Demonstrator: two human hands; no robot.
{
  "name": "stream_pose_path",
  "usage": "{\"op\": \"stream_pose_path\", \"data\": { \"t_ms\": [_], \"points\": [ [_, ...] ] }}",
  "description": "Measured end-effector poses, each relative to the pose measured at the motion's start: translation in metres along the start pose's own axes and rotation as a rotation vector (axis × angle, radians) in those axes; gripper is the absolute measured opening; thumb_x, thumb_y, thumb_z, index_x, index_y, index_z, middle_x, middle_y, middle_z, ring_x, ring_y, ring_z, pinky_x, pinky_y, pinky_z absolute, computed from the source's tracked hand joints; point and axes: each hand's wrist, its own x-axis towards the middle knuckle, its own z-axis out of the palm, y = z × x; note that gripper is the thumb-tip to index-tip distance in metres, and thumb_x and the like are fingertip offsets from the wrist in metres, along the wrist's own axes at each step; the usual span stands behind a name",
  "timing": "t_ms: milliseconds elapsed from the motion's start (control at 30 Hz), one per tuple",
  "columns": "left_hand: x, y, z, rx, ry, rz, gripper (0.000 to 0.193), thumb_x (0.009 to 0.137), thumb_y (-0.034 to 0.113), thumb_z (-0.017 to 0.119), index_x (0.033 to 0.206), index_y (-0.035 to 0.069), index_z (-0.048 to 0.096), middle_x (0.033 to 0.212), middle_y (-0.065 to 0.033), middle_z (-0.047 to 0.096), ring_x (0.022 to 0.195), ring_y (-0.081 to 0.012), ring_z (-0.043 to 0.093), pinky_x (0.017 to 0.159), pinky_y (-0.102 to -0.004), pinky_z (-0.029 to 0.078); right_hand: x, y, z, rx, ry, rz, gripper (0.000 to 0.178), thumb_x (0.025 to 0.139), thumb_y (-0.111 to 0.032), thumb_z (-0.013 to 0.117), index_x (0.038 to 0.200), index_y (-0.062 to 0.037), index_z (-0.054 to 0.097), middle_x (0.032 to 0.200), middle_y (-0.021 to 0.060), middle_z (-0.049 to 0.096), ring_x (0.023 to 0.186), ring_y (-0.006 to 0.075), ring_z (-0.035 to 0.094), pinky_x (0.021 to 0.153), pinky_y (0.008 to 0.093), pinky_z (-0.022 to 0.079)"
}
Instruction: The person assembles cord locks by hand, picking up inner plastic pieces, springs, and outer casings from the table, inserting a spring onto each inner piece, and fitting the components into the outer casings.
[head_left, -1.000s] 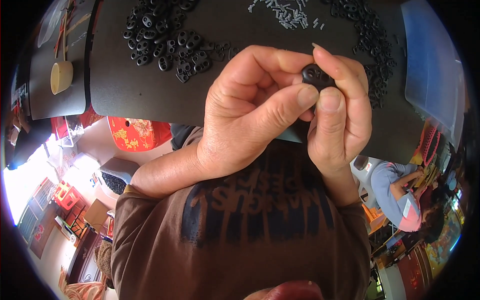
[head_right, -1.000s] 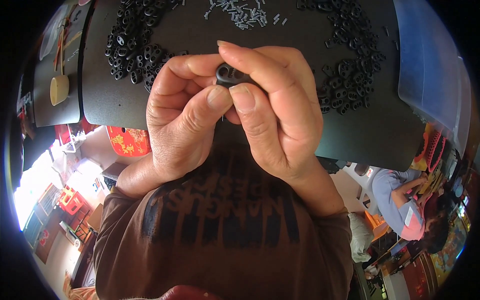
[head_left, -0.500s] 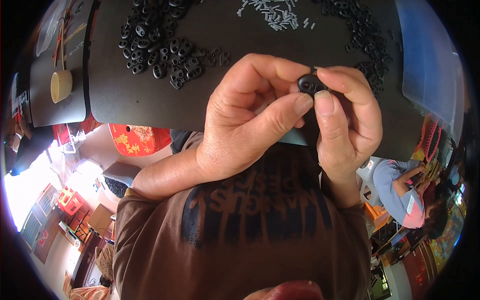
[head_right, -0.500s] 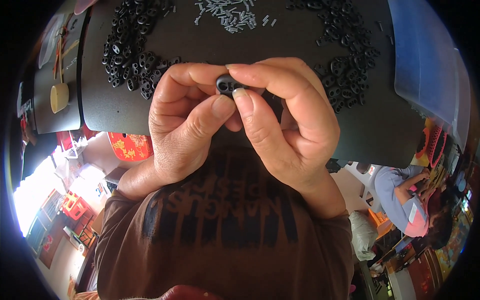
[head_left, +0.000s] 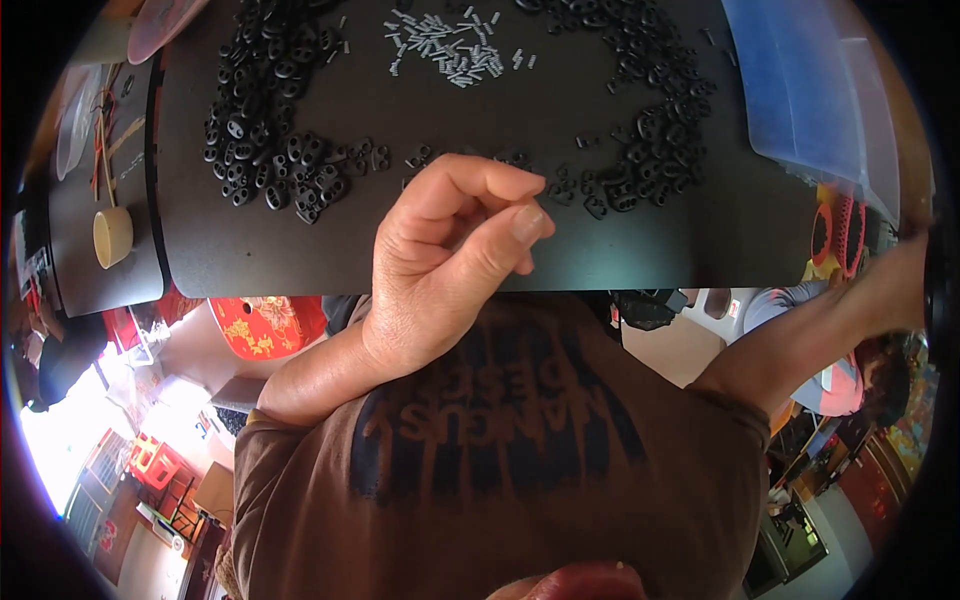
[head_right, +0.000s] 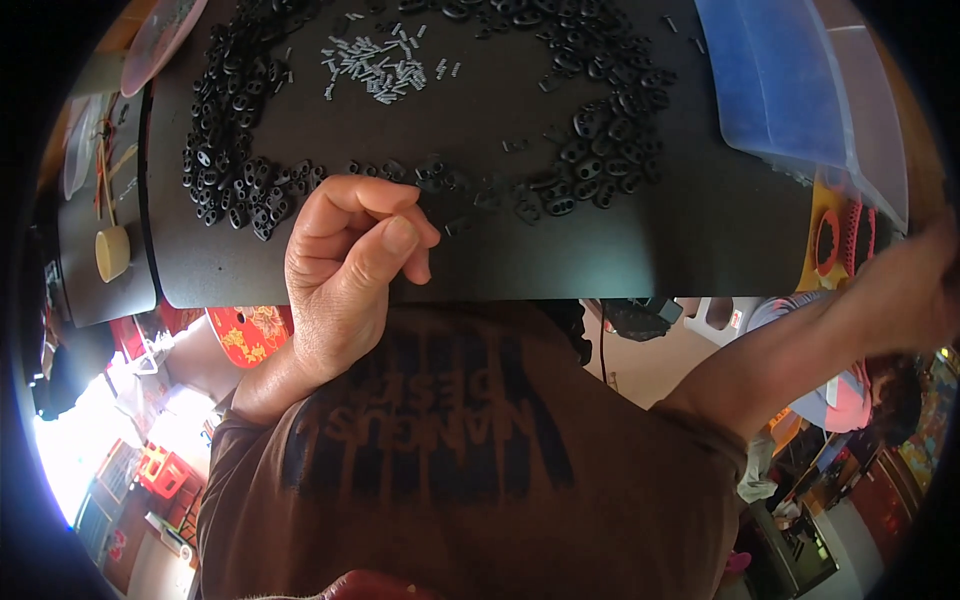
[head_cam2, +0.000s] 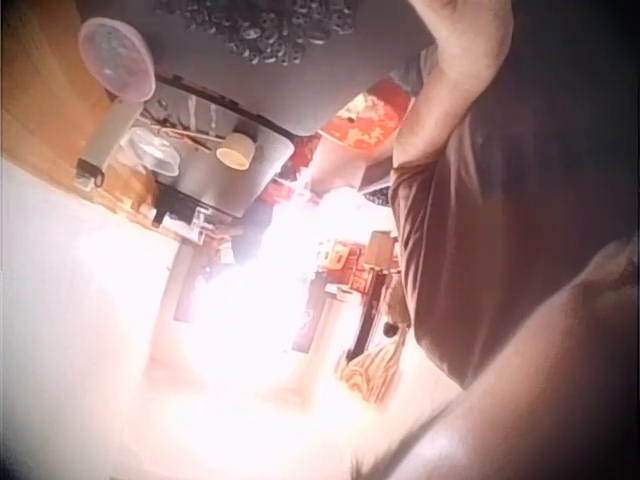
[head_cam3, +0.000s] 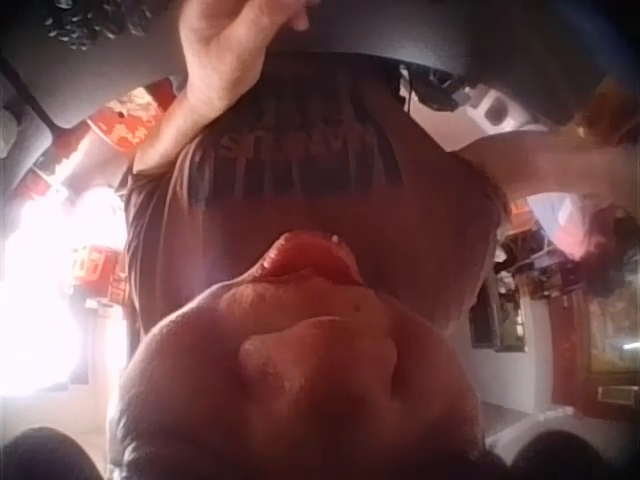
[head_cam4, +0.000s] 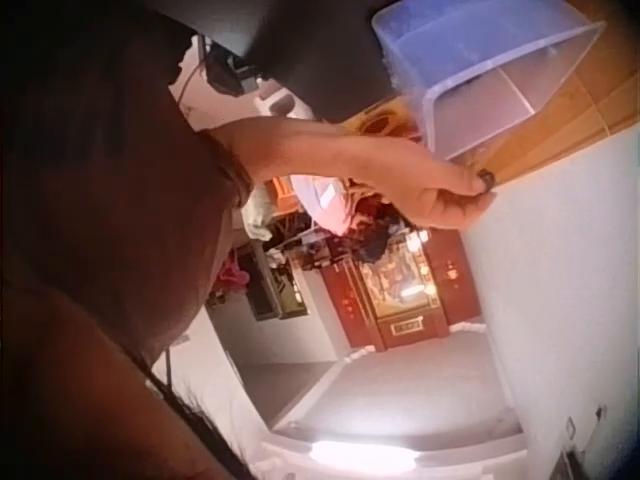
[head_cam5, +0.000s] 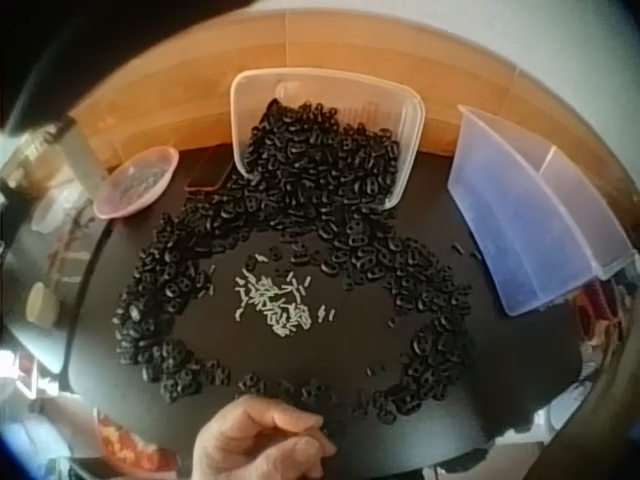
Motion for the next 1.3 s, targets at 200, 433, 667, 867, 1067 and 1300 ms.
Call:
{"op": "stream_pose_path", "data": {
  "t_ms": [200,433,667,867,1067,1300],
  "points": [
    [0.008,0.0,0.008,0.043,0.016,-0.038,0.015,0.086,0.007,0.053,0.1,0.001,0.052,0.08,-0.0085,0.059,0.061,-0.0081,0.05,0.059,-0.0201,0.043,-0.009,0.015,0.009,-0.145,-0.203,-0.209,0.03,0.082,-0.024,0.055,0.099,-0.0008,0.064,0.086,0.0078,0.066,0.077,0.0124,0.061,0.07,0.0221,0.047],
    [0.03,0.01,0.004,0.223,0.003,-0.065,0.016,0.085,0.003,0.053,0.101,-0.001,0.053,0.081,-0.0054,0.059,0.071,-0.0062,0.054,0.061,-0.0184,0.045,-0.093,-0.056,0.009,0.462,-0.066,-0.325,0.015,0.079,-0.001,0.06,0.092,0.0045,0.062,0.084,0.0138,0.063,0.072,0.018,0.057,0.065,0.0252,0.046],
    [0.088,0.001,0.021,0.826,-0.166,0.176,0.015,0.082,0.007,0.056,0.096,0.001,0.057,0.08,-0.0055,0.06,0.069,-0.0088,0.055,0.063,-0.0218,0.044,-0.143,-0.069,0.022,0.705,-0.374,-0.258,0.019,0.072,0.008,0.059,0.09,0.0033,0.061,0.084,0.0118,0.06,0.073,0.0201,0.056,0.067,0.0264,0.045],
    [0.126,-0.025,0.028,1.23,-0.281,0.464,0.011,0.077,0.007,0.058,0.087,0.003,0.059,0.078,-0.0084,0.057,0.073,-0.0234,0.057,0.066,-0.03,0.046,-0.146,-0.061,0.023,0.773,-0.362,-0.142,0.016,0.074,0.008,0.058,0.09,0.0044,0.06,0.081,0.0124,0.062,0.069,0.0185,0.057,0.063,0.0244,0.046],
    [0.124,-0.026,0.021,1.46,-0.367,0.621,0.008,0.075,0.007,0.059,0.083,0.004,0.059,0.078,-0.0075,0.056,0.077,-0.0275,0.056,0.068,-0.0359,0.046,-0.151,-0.052,0.02,0.768,-0.448,-0.022,0.014,0.082,0.005,0.052,0.094,0.0067,0.058,0.09,0.0135,0.06,0.077,0.0152,0.058,0.069,0.0237,0.046],
    [0.119,-0.016,0.015,1.482,-0.35,0.538,0.01,0.075,0.01,0.06,0.083,0.005,0.058,0.078,-0.0075,0.055,0.076,-0.0282,0.055,0.069,-0.0361,0.045,-0.153,-0.056,0.025,0.81,-0.469,-0.039,0.016,0.081,0.006,0.051,0.096,0.007,0.058,0.087,0.0131,0.06,0.074,0.0141,0.057,0.068,0.0222,0.046]
  ]
}}
